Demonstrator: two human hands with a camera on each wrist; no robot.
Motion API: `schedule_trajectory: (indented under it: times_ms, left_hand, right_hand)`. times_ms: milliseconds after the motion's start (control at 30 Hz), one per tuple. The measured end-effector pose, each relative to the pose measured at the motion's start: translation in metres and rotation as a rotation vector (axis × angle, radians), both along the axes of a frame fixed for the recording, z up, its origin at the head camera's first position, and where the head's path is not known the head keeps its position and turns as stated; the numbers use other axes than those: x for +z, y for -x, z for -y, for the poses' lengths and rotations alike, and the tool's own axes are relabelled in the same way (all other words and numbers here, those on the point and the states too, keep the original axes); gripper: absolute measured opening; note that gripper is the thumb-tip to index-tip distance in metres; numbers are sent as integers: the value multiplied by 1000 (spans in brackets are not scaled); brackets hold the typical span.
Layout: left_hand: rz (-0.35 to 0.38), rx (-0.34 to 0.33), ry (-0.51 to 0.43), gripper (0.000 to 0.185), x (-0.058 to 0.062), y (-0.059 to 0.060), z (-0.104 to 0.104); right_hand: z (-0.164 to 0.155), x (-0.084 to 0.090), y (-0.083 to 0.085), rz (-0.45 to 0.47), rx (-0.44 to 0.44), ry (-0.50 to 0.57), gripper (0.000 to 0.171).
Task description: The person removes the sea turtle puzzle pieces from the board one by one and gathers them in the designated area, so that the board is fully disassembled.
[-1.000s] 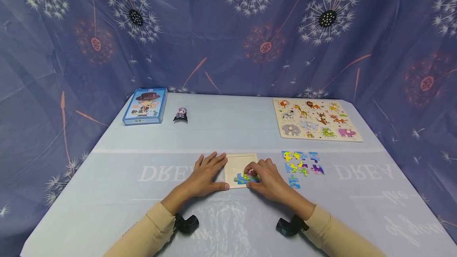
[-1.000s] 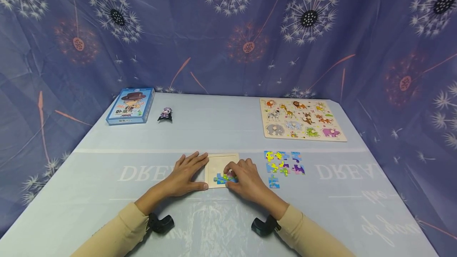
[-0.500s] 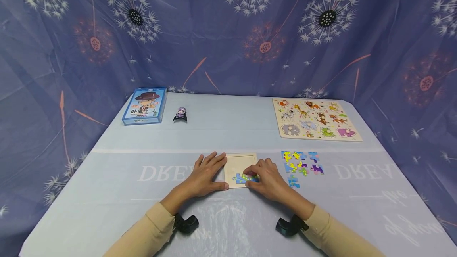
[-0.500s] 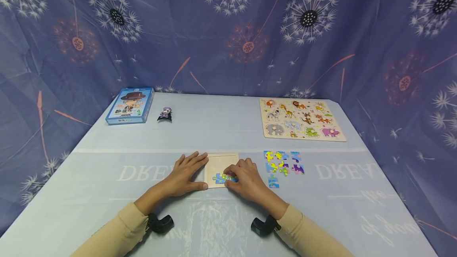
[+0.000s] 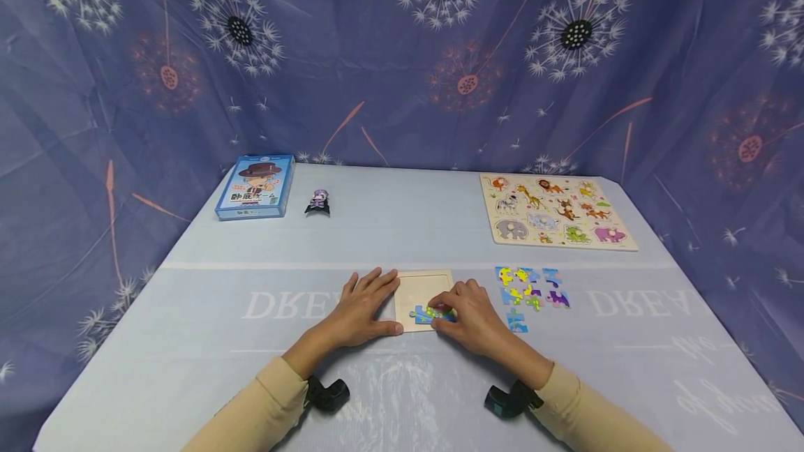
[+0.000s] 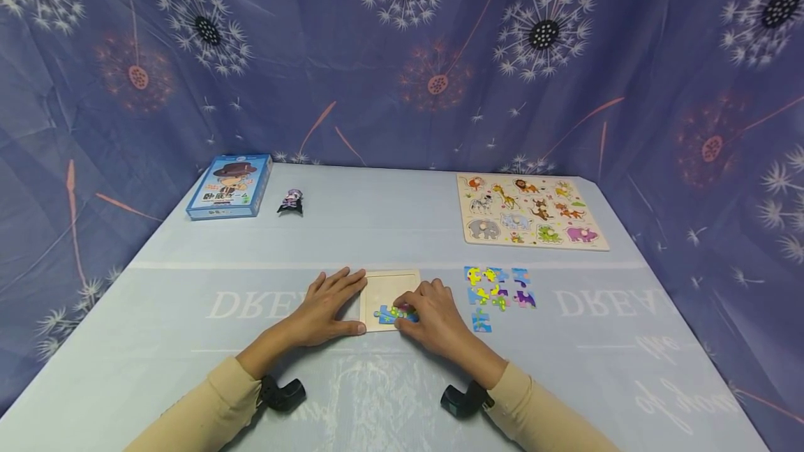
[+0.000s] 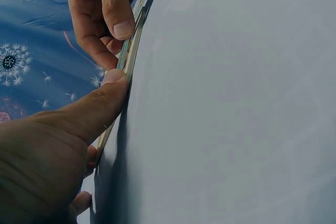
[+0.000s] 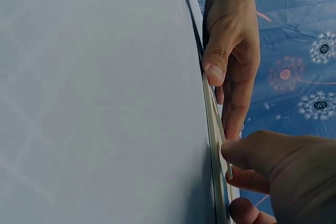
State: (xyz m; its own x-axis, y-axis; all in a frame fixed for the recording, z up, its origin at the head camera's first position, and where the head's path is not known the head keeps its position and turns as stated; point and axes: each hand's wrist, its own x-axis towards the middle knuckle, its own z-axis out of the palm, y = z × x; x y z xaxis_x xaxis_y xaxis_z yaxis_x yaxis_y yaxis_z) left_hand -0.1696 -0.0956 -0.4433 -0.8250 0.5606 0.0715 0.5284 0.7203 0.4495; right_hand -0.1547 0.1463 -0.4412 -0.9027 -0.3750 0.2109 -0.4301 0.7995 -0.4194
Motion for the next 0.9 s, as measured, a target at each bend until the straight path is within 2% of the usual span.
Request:
schedule_trajectory:
  times_ms: [233, 400, 700, 900]
  left_hand:
    - [-6, -10, -2, 82, 0, 0, 1]
    - [-7, -12, -3, 83, 0, 0, 1]
    - [-4, -12, -20, 82, -1, -1, -1]
    - [-53, -24, -69, 82, -2, -2, 1]
  right_hand:
    - [-10, 5, -5, 35, 15, 68, 25]
    - [-28, 8, -9, -14, 32, 105, 27]
    - [-86, 9, -18, -134, 36, 99, 29]
    - [-132, 3, -24, -118, -14, 41, 32]
